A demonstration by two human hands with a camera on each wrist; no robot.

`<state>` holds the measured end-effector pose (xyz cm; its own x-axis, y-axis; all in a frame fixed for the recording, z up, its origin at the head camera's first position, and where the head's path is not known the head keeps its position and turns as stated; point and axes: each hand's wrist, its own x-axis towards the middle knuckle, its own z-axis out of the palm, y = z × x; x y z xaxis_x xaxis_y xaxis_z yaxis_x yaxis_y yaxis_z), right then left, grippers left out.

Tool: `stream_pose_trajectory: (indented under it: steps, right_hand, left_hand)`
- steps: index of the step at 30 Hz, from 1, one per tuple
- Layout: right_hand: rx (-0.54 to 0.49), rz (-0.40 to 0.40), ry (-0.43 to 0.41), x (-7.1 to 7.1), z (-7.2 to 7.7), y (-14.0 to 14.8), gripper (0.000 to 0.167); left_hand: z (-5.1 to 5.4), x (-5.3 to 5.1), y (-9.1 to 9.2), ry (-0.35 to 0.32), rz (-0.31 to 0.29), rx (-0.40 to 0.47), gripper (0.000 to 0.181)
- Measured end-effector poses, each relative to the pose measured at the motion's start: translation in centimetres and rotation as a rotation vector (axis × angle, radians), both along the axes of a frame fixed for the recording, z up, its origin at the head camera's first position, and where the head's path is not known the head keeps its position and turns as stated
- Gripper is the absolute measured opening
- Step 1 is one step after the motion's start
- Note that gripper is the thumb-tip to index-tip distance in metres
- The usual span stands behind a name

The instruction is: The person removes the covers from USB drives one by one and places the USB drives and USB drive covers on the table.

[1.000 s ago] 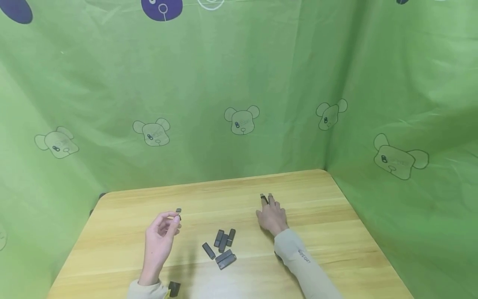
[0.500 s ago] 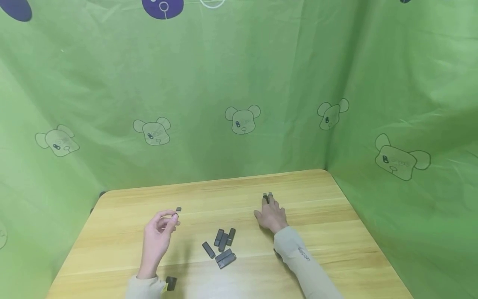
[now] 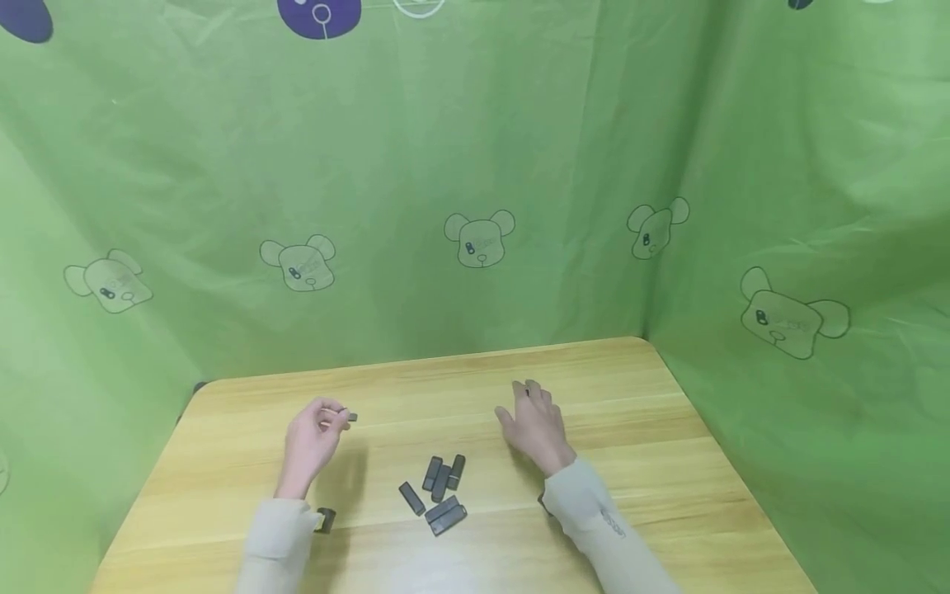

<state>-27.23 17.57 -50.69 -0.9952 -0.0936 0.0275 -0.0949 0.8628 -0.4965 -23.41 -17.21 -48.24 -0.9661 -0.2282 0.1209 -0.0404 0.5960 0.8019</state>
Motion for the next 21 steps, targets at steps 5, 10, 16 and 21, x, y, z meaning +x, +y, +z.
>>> stream_pose_trajectory:
  steps: [5, 10, 16, 21]
  right_hand:
    - [-0.075, 0.028, 0.062, 1.9, 1.9, -0.9, 0.07]
    - [-0.099, 0.045, 0.101, 3.9, 2.9, -1.5, 0.067]
    - [-0.125, 0.052, 0.134, 6.0, 3.5, -2.3, 0.059]
    - [-0.132, 0.061, 0.146, 7.3, 3.8, -3.0, 0.056]
  left_hand:
    - [-0.9, -1.8, -0.4, -0.061, -0.014, -0.033, 0.013]
    - [-1.5, -3.2, -0.7, -0.133, -0.029, -0.032, 0.015]
    - [-2.0, -4.3, -0.6, -0.145, -0.016, -0.08, 0.012]
    - [-2.4, -5.4, -0.3, -0.095, -0.029, -0.099, 0.013]
